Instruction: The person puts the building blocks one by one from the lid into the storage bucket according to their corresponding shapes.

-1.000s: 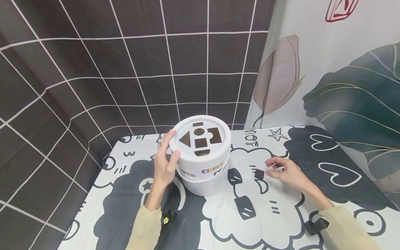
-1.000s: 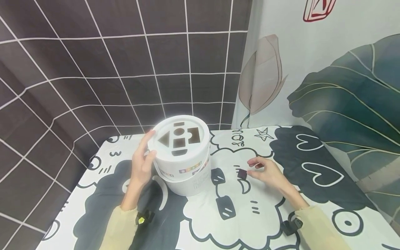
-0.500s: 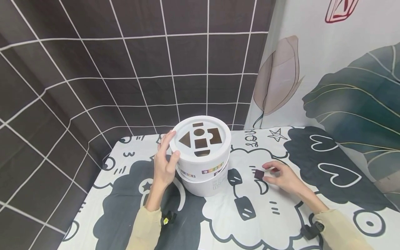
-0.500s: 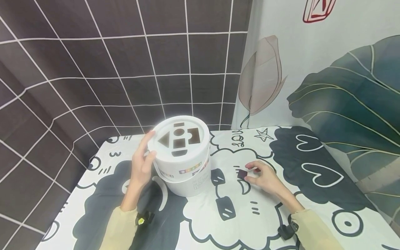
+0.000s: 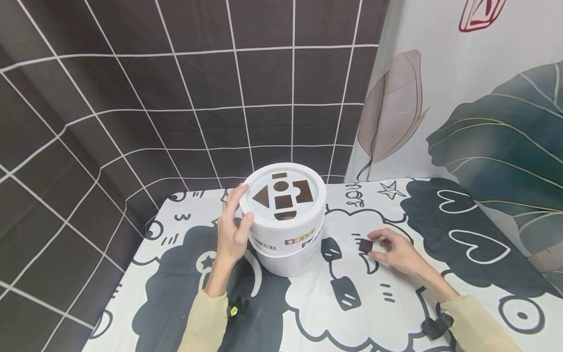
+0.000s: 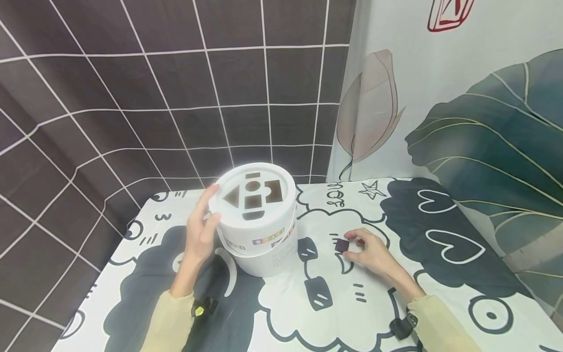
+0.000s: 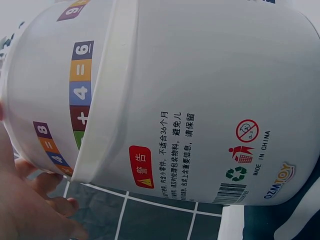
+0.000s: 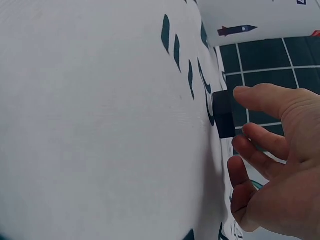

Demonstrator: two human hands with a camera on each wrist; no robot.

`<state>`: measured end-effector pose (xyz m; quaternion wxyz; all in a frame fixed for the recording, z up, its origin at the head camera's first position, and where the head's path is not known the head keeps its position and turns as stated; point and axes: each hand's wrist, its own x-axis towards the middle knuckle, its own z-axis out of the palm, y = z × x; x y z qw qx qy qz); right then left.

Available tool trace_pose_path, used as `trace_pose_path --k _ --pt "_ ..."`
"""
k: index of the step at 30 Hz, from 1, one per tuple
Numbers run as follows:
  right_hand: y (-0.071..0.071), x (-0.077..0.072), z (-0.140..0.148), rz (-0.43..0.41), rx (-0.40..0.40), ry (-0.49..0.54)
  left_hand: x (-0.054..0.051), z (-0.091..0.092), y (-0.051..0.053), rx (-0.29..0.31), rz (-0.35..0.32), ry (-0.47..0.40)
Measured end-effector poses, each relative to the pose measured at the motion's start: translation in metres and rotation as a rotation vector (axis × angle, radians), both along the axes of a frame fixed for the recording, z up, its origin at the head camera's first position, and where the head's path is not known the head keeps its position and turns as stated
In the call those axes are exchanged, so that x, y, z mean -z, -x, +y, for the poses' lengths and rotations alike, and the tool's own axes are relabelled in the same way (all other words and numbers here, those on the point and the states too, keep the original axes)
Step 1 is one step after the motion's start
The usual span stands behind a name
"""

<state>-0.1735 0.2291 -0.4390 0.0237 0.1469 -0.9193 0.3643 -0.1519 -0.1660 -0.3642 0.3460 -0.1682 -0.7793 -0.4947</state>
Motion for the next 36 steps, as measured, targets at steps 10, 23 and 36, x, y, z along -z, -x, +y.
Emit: trace_pose_path --k 10,23,36 --pt "0.0017 0.0028 0.0003 -0.03 -0.005 -0.005 -0.001 0.0 0.0014 0.008 0.008 0.009" --pt "0.0023 0.0043 -0.0021 -0.038 0.002 -0.012 -0.0012 0.0002 0.0006 0.004 0.0 0.006" --pt "0.0021 0.0055 -0.003 -0.035 0.002 -0.015 -0.0012 0.0003 -0.0006 -0.008 -0.01 0.011"
